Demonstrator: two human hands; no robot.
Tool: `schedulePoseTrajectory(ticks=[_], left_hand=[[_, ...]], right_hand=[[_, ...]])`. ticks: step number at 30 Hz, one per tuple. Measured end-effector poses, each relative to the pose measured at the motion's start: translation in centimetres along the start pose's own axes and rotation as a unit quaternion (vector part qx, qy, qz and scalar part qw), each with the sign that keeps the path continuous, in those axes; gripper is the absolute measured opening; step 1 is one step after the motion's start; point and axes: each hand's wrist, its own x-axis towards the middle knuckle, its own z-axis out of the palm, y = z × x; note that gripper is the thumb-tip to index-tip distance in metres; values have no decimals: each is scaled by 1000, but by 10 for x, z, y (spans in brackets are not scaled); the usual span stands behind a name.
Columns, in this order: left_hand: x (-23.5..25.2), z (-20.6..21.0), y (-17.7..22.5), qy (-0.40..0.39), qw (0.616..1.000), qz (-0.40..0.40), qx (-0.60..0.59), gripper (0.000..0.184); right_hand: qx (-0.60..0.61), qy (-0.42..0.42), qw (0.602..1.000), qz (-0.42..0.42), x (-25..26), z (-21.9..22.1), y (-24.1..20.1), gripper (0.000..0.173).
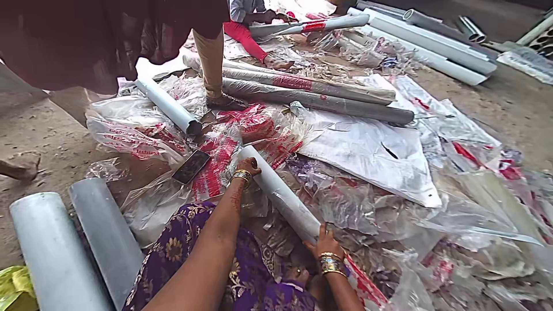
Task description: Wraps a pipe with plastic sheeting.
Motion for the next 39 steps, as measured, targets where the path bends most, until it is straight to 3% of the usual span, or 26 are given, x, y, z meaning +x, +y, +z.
schedulePoseTrajectory(ticks=[9, 15, 24, 30, 39], left_hand=[[2, -9, 2, -28, 999, 18, 41, 41], [1, -19, 9, -69, 996, 20, 59, 53], [15, -11, -4, -40, 998, 40, 26, 38], [15, -14, -1, -58, 997, 35, 28, 54], [17, -12, -1, -53, 997, 43, 43, 37]], right_hand=[[-3, 4, 1000, 3, -1, 0, -1, 109], [17, -6, 1000, 0, 0, 0, -1, 110], [19, 2, 1000, 4, 0, 1, -1, 109], [25, -3, 1000, 6, 1, 1, -1, 111], [15, -12, 1000, 8, 0, -1, -1, 110]])
